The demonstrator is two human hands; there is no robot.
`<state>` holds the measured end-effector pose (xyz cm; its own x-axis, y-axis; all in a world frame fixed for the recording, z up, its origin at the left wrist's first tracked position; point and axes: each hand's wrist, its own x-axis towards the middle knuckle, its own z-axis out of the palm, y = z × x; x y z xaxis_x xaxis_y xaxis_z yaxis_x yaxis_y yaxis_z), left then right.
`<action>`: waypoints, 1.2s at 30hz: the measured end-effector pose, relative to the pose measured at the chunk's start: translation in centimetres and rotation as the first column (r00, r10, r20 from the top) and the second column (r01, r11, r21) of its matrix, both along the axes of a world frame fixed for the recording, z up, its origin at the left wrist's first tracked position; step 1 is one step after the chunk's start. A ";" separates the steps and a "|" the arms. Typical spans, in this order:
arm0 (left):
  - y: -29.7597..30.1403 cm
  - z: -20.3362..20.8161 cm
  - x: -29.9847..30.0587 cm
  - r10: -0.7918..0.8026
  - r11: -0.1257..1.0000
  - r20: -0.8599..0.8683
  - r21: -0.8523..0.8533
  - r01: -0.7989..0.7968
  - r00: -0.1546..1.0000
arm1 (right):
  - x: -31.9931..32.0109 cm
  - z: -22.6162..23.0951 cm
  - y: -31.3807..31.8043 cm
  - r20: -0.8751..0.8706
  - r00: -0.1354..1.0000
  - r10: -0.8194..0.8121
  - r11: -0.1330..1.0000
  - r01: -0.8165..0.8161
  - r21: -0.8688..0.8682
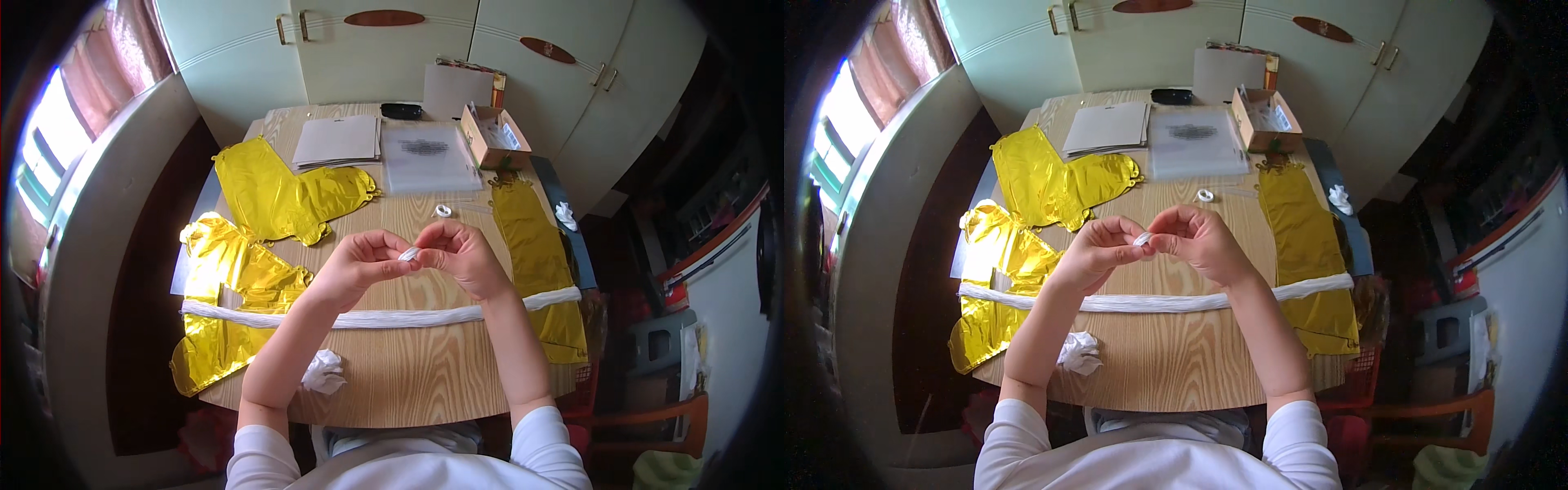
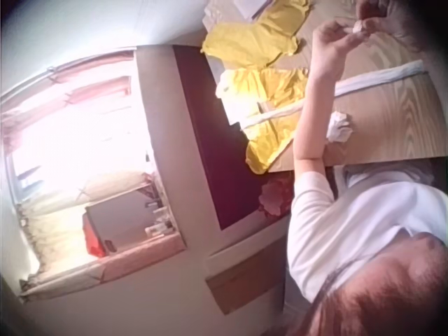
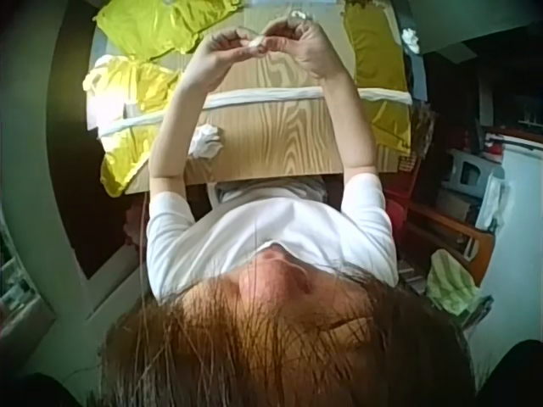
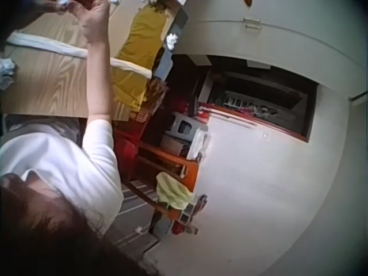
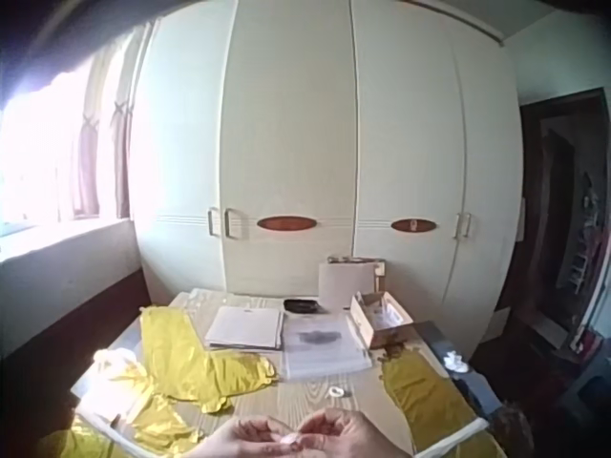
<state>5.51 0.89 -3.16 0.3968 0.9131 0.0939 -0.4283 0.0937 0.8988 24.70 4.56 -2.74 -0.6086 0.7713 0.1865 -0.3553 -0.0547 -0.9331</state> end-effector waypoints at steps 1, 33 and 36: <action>0.1 -0.1 0.0 0.008 1.000 0.005 -0.003 -0.008 1.000 | 0.1 0.1 0.0 0.024 1.000 -0.004 1.000 0.004 0.008; 9.3 -3.7 4.5 0.258 0.966 -0.523 0.130 -0.223 0.812 | 7.4 -0.1 4.6 0.059 0.825 -0.562 0.814 0.539 0.218; 12.8 -6.5 5.1 0.206 0.973 -0.642 0.054 -0.225 0.738 | 8.6 0.0 4.9 0.039 0.806 -0.590 0.791 0.568 0.229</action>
